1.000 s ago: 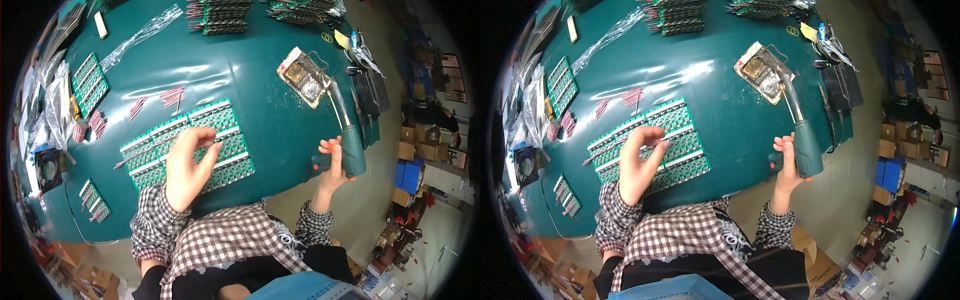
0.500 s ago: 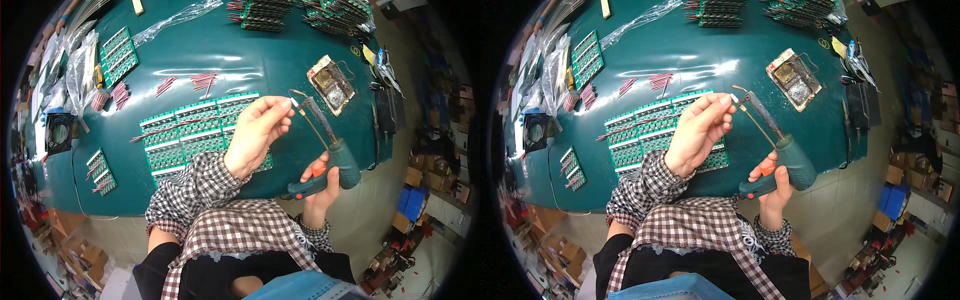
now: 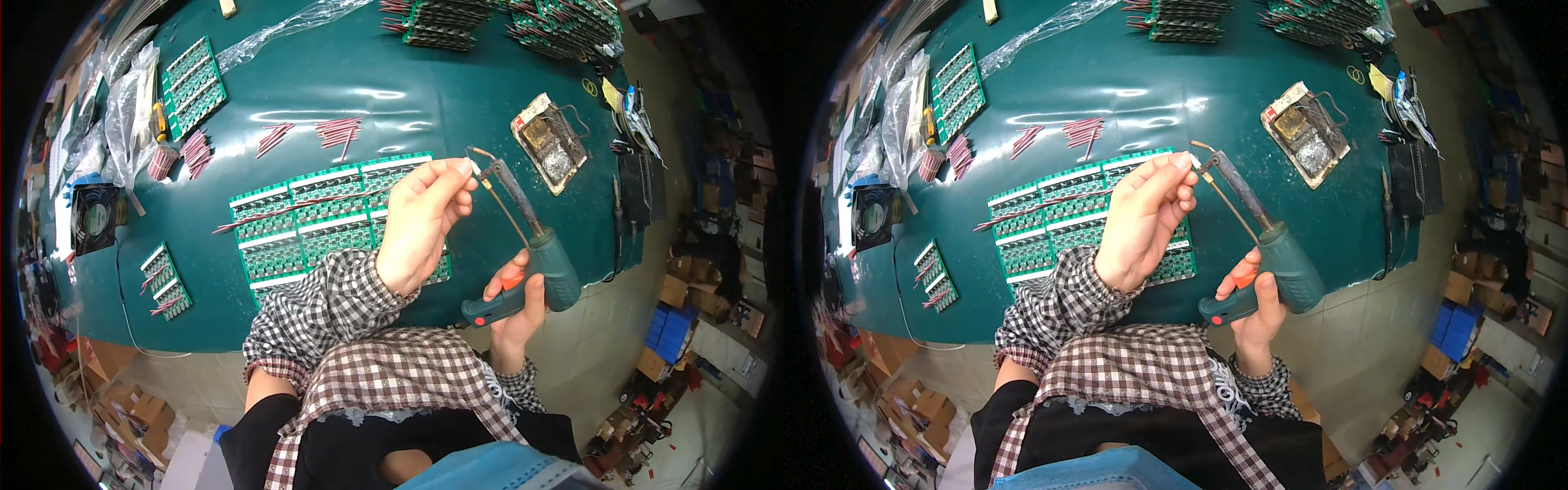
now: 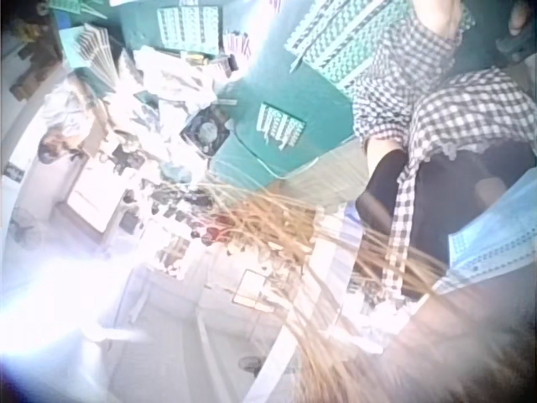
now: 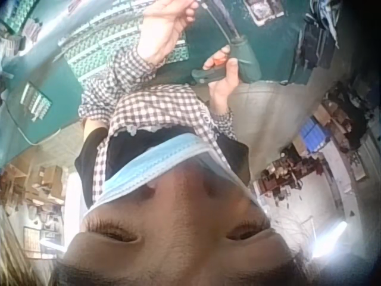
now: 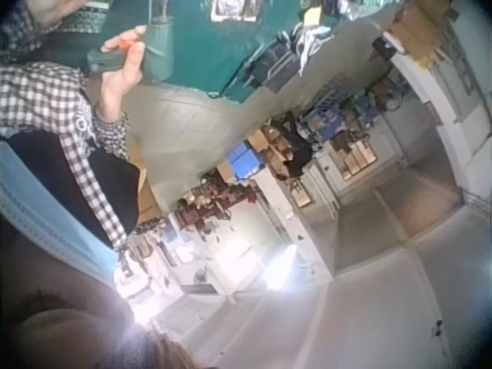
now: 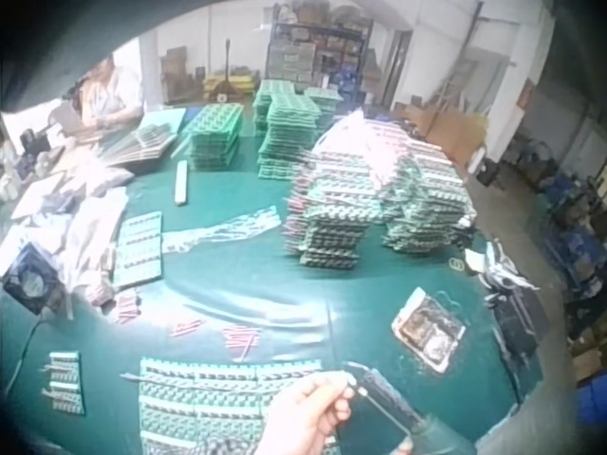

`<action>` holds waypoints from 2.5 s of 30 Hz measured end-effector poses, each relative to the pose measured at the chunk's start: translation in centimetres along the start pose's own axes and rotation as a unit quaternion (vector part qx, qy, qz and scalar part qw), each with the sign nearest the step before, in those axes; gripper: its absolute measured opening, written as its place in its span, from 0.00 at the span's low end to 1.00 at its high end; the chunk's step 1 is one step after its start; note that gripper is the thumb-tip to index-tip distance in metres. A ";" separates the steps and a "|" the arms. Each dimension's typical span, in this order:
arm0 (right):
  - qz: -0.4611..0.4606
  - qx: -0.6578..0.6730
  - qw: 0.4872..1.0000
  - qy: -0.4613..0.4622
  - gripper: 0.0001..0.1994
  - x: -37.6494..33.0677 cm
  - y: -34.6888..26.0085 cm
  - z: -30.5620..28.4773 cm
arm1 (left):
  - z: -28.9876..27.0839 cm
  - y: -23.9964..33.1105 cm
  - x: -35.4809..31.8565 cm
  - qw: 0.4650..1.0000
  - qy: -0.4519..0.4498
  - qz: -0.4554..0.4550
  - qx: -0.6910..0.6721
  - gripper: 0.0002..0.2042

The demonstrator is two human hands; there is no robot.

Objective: The person uses a soldering iron to attach red and white wires to green circuit boards. They hold the board with one hand and apply the soldering iron with the other, moving methodically across the board's surface. The person occasionally lifts the board to inspect the soldered connections before placing it back on the table.

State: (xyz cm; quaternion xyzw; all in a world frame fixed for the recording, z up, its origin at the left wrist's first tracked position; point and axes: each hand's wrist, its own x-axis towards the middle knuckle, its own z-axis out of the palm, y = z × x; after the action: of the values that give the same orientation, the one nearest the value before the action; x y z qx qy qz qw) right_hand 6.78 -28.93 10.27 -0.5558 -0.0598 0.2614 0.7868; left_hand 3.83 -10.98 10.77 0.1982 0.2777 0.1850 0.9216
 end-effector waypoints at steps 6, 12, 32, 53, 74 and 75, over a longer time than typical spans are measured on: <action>0.038 0.009 0.999 0.000 0.20 0.1 0.2 -0.1 | -0.4 0.1 0.8 1.000 0.009 -0.020 -0.008 0.07; 0.041 0.028 0.998 0.032 0.18 1.0 0.3 -0.1 | -1.8 0.4 1.1 0.999 0.006 -0.023 0.033 0.09; 0.037 -0.047 0.998 -0.022 0.20 2.1 -1.6 -2.1 | -10.3 7.2 3.8 0.546 0.100 0.299 0.776 0.06; 0.039 -0.140 0.987 -0.062 0.27 2.6 -3.0 -2.4 | -6.9 4.9 1.5 0.606 -0.034 0.231 0.760 0.04; 0.118 -0.220 0.968 0.015 0.24 2.8 -3.3 -1.0 | -6.6 3.6 3.0 0.637 -0.004 0.220 0.739 0.03; 0.115 -0.221 0.968 0.013 0.24 2.7 -3.3 -1.0 | -6.5 3.6 2.9 0.637 -0.004 0.221 0.738 0.03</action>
State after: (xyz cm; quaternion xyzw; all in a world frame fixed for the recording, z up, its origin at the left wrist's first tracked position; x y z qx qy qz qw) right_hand 10.59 -29.26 12.35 -0.7223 -0.0418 0.3235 0.6098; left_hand 1.42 -4.89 6.18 0.8690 0.2657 0.1159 0.4011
